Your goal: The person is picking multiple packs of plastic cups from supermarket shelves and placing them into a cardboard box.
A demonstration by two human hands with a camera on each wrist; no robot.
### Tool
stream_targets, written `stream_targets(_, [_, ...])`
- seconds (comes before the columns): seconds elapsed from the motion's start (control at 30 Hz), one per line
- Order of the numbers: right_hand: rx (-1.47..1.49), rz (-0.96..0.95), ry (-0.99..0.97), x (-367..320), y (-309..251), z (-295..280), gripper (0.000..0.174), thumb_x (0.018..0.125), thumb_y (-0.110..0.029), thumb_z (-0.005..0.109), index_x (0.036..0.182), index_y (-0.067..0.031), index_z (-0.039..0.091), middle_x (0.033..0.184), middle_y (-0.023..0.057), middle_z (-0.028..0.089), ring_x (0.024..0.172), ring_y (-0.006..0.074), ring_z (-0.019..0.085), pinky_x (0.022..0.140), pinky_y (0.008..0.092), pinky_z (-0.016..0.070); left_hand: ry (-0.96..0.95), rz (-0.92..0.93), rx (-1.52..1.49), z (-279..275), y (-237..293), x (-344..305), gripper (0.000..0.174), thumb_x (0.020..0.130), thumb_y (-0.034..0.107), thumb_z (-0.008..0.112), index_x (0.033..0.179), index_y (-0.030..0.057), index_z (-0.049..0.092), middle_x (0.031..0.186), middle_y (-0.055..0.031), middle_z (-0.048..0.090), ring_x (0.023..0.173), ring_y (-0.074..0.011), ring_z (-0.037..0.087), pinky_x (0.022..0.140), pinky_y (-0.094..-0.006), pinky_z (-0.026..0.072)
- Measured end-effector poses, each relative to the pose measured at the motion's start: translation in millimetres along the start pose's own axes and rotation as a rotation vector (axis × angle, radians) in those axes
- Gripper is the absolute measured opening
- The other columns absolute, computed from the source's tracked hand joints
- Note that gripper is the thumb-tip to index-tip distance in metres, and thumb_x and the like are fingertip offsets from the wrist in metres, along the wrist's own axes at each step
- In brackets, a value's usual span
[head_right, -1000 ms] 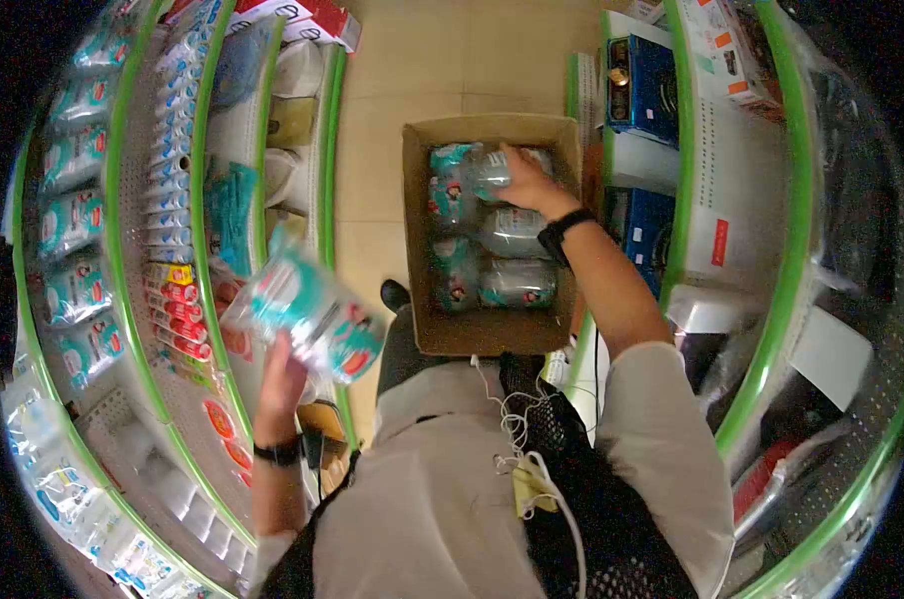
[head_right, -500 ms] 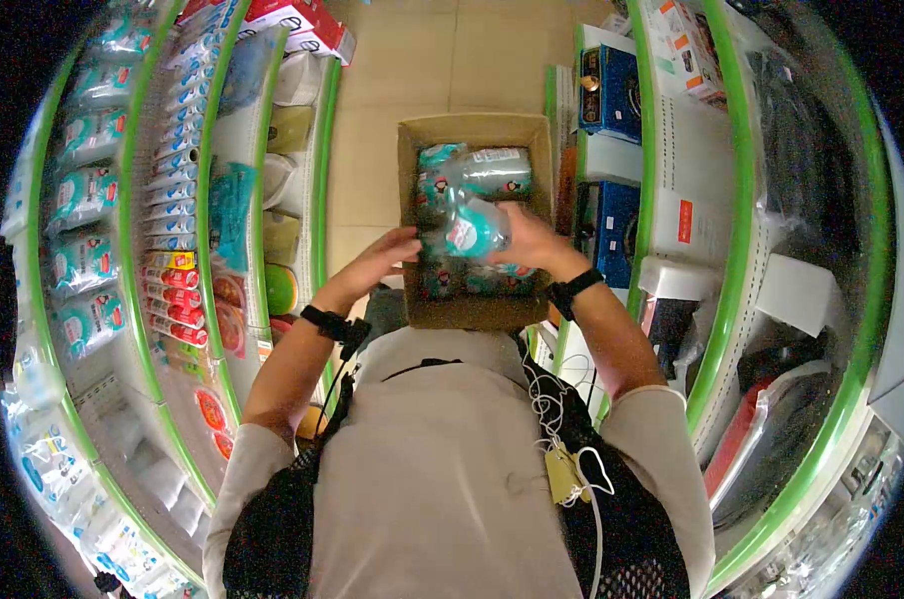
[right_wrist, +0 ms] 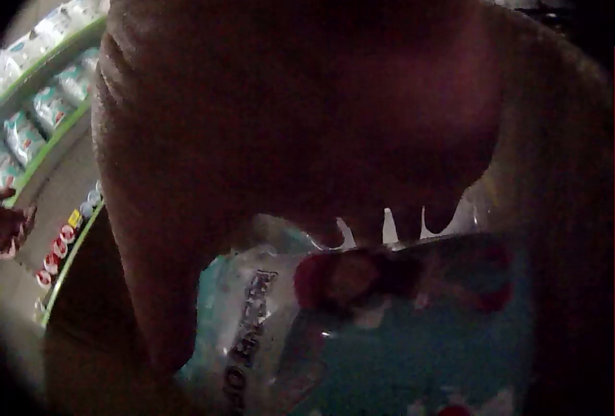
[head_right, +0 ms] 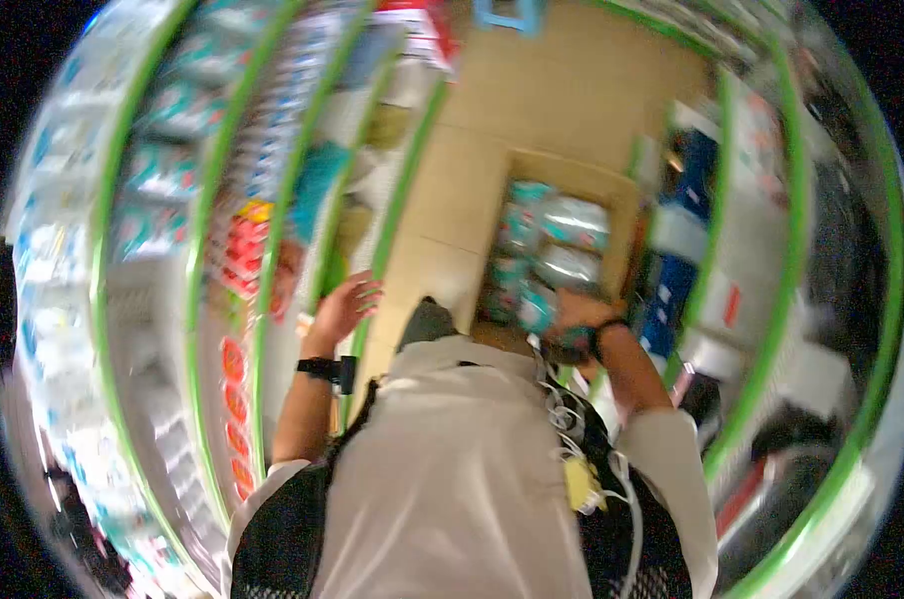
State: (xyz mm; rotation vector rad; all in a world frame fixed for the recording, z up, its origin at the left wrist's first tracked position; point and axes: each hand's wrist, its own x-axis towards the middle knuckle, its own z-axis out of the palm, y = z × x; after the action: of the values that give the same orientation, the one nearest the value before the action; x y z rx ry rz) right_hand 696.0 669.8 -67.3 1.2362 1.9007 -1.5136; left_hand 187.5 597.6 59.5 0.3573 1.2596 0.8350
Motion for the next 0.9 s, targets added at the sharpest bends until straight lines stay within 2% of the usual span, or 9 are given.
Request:
stream_targets(0.1, [-0.012,-0.124,0.121,25.6,32.0,15.7,0.117,0.063,-0.049,0.09,0.154,-0.0017,0.032,0.151,0.0257,0.045,0.141,0.0359,0.042,0.118,0.0418,0.0327,0.082,0.077,-0.134,-30.5,7.5,-21.5,0.041,0.102,0.034,0.056,0.135,0.0092,0.055,0.126,-0.0082,0.065,0.109,-0.0205,0.062,0.09,-0.035,0.0497])
stream_targets(0.2, [-0.013,-0.239,0.197,-2.8,1.5,5.4,0.104,0.071,-0.047,0.085,0.15,0.0003,0.037,0.144,0.0256,0.052,0.134,0.0364,0.049,0.114,0.0426,0.037,0.156,0.242,-0.208,-53.4,31.1,-52.2,0.038,0.103,0.031,0.055,0.133,0.0085,0.056,0.119,-0.0046,0.066,0.107,-0.0195,0.062,0.088,-0.0345,0.0491])
stream_targets(0.3, [0.218,0.083,0.266,-2.2,-6.2,5.2,0.092,0.081,-0.04,0.08,0.151,0.0013,0.038,0.147,0.0242,0.049,0.136,0.0344,0.048,0.112,0.0407,0.0396,0.317,0.518,-0.247,-78.5,65.7,-78.6,0.031,0.102,0.027,0.056,0.126,0.0081,0.058,0.114,-0.0032,0.067,0.1,-0.0174,0.063,0.084,-0.0332,0.0486])
stream_targets(0.4, [0.521,0.188,0.358,-28.0,-46.3,-5.0,0.085,0.087,-0.034,0.076,0.152,0.0035,0.036,0.143,0.0247,0.052,0.131,0.0287,0.052,0.108,0.0387,0.0415,0.533,0.835,-0.228,-123.7,106.7,-99.5,0.028,0.099,0.022,0.059,0.122,0.0066,0.059,0.111,-0.0048,0.066,0.1,-0.0146,0.062,0.079,-0.0294,0.0509])
stream_targets(0.47, [0.392,0.076,0.544,-22.6,-44.7,5.7,0.081,0.089,-0.03,0.075,0.152,0.0032,0.037,0.146,0.0242,0.05,0.134,0.0287,0.049,0.111,0.0382,0.0385,0.656,0.976,-0.187,-157.6,132.1,-114.8,0.025,0.098,0.021,0.064,0.118,0.0065,0.06,0.108,-0.0014,0.064,0.096,-0.0105,0.059,0.077,-0.0286,0.0504])
stream_targets(0.53, [0.336,-0.094,0.743,1.3,-17.6,13.0,0.074,0.089,-0.027,0.075,0.149,0.0013,0.042,0.152,0.0218,0.046,0.14,0.0317,0.045,0.116,0.0403,0.0345,0.865,1.022,-0.053,-190.5,162.7,-118.3,0.052,0.091,0.026,0.076,0.13,0.0022,0.051,0.122,-0.0073,0.058,0.1,-0.016,0.058,0.083,-0.0315,0.0505])
stream_targets(0.67, [0.45,-0.221,0.904,-6.7,-67.6,12.0,0.064,0.094,-0.019,0.069,0.149,0.0011,0.042,0.153,0.0207,0.045,0.143,0.0307,0.041,0.119,0.0397,0.0299,1.146,1.043,0.091,-244.4,225.8,-110.0,0.097,0.078,0.033,0.088,0.147,-0.0035,0.031,0.139,-0.0201,0.048,0.12,-0.0288,0.055,0.101,-0.0396,0.048])
stream_targets(0.77, [0.58,-0.291,0.974,-10.1,-118.7,11.8,0.063,0.095,-0.016,0.068,0.15,0.0008,0.041,0.152,0.0196,0.045,0.143,0.0293,0.04,0.119,0.0401,0.0294,1.157,1.054,0.261,-280.4,261.6,-90.1,0.112,0.071,0.033,0.093,0.149,-0.0081,0.024,0.143,-0.0245,0.046,0.132,-0.0339,0.048,0.11,-0.0443,0.0417])
stream_targets(0.9, [0.537,-0.331,1.054,-29.7,-214.4,17.3,0.063,0.095,-0.015,0.068,0.149,0.0005,0.041,0.152,0.0187,0.045,0.143,0.0287,0.04,0.119,0.0405,0.0289,0.993,1.222,0.301,-313.7,294.5,-71.4,0.117,0.069,0.036,0.094,0.149,-0.0108,0.023,0.146,-0.0266,0.044,0.133,-0.0325,0.049,0.108,-0.042,0.0435])
